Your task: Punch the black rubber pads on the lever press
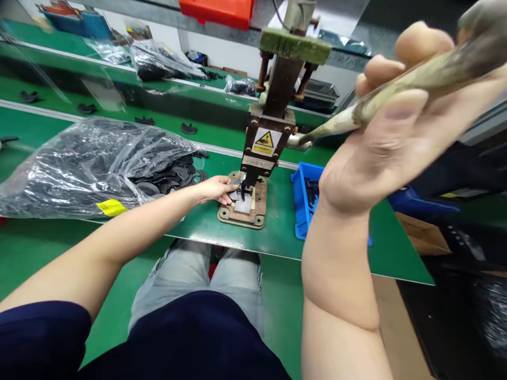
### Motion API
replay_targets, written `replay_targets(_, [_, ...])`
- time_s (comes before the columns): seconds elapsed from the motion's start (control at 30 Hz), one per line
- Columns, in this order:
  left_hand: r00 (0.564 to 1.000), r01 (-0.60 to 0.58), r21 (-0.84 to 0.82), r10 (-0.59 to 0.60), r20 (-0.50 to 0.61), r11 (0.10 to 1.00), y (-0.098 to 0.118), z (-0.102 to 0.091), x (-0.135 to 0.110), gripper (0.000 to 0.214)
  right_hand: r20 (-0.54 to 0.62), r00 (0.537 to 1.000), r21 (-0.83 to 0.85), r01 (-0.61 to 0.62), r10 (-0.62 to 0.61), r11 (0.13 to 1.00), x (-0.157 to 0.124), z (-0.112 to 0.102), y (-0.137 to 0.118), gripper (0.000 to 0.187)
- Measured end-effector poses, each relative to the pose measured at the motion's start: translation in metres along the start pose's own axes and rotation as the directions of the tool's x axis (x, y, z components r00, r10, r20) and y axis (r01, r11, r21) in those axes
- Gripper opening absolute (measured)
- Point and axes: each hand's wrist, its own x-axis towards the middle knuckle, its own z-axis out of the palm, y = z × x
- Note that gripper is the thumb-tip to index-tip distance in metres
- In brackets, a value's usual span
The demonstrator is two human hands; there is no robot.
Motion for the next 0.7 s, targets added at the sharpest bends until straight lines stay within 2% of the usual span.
replay_targets(0.03, [1.000,-0.021,-0.022,0.020,-0.004,1.000,-0.002,-0.002,-0.004,0.025,-0.006,0.998,-0.060,0.062,-0.063,0.996,-0.002,-0.002,0.005,0.050])
replay_targets(0.07, [0.999,-0.045,-0.045,0.045,-0.009,0.998,-0.003,-0.005,-0.010,0.027,-0.060,0.988,-0.118,0.137,-0.145,0.983,-0.010,-0.004,0.013,0.056])
replay_targets(0.1, [0.997,-0.074,-0.065,0.074,-0.012,0.995,-0.005,-0.008,-0.017,0.030,-0.127,0.977,-0.147,0.150,-0.169,0.978,-0.026,-0.007,0.023,0.056])
replay_targets(0.17, [0.990,-0.140,-0.089,0.139,-0.019,0.986,-0.006,-0.015,-0.037,0.036,-0.170,0.981,-0.146,0.073,-0.097,0.987,-0.070,-0.009,0.045,0.046])
replay_targets(0.23, [0.979,-0.203,-0.099,0.203,-0.011,0.974,-0.006,-0.019,-0.060,0.039,-0.034,0.998,-0.122,-0.060,0.057,0.991,-0.122,-0.007,0.062,0.030])
replay_targets(0.27, [0.973,-0.228,-0.102,0.229,-0.001,0.968,-0.005,-0.019,-0.072,0.040,0.057,0.988,-0.113,-0.137,0.144,0.984,-0.147,-0.003,0.066,0.030])
replay_targets(0.37, [0.960,-0.275,-0.089,0.279,0.036,0.957,-0.003,-0.013,-0.102,0.043,0.247,0.910,-0.096,-0.318,0.332,0.943,-0.199,0.015,0.066,0.037])
replay_targets(0.5, [0.945,-0.312,-0.043,0.315,0.087,0.949,-0.007,0.001,-0.123,0.048,0.323,0.838,-0.086,-0.436,0.439,0.896,-0.223,0.036,0.057,0.041])
replay_targets(0.6, [0.941,-0.321,-0.015,0.321,0.110,0.947,-0.012,0.007,-0.129,0.049,0.330,0.820,-0.091,-0.464,0.467,0.881,-0.230,0.038,0.054,0.035])
replay_targets(0.7, [0.953,-0.274,-0.020,0.274,0.130,0.962,-0.010,0.006,-0.132,0.050,0.348,0.814,-0.109,-0.457,0.465,0.883,-0.237,0.034,0.053,0.028])
